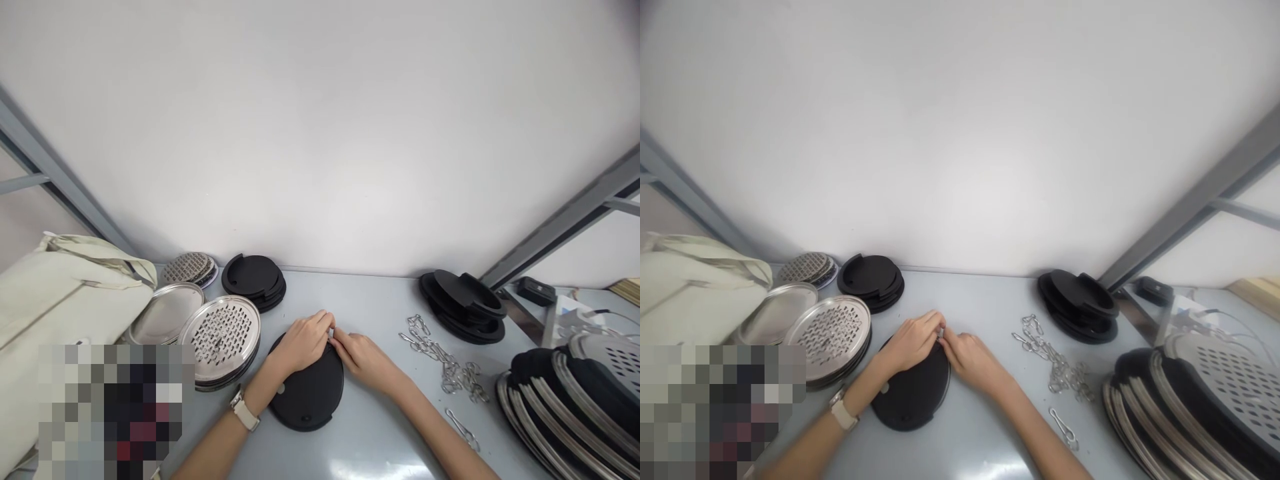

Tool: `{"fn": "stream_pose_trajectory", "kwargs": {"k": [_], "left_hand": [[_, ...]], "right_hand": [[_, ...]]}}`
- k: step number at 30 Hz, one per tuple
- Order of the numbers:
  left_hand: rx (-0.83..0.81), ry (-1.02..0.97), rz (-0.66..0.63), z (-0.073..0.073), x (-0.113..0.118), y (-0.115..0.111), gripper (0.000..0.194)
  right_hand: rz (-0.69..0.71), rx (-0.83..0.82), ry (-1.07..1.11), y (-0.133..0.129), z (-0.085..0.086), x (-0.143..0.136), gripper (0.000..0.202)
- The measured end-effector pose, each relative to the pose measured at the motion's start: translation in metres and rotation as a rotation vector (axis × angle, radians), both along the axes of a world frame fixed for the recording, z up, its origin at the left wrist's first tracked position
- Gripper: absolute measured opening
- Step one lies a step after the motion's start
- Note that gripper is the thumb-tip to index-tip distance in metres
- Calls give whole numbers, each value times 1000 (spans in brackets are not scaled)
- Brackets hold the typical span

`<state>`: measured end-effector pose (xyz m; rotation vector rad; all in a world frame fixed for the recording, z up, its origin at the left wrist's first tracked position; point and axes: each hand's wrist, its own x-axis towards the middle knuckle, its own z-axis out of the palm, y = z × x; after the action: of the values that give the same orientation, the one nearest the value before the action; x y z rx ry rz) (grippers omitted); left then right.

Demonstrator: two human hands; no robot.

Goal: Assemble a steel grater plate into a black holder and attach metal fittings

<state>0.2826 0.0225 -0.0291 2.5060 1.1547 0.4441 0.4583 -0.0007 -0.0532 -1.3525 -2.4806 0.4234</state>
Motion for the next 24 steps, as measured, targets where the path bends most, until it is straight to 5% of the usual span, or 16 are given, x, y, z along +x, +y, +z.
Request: {"fn": "stream_pose_trajectory", "kwargs": {"k": [11,24], "left_hand": [[-180,-266,33,3,-1,4,13],[-235,-267,27,1,-1,7,13]], "right_hand": [[16,-81,39,-2,9,1,27],[31,-98,102,-3,13,2,18]]}}
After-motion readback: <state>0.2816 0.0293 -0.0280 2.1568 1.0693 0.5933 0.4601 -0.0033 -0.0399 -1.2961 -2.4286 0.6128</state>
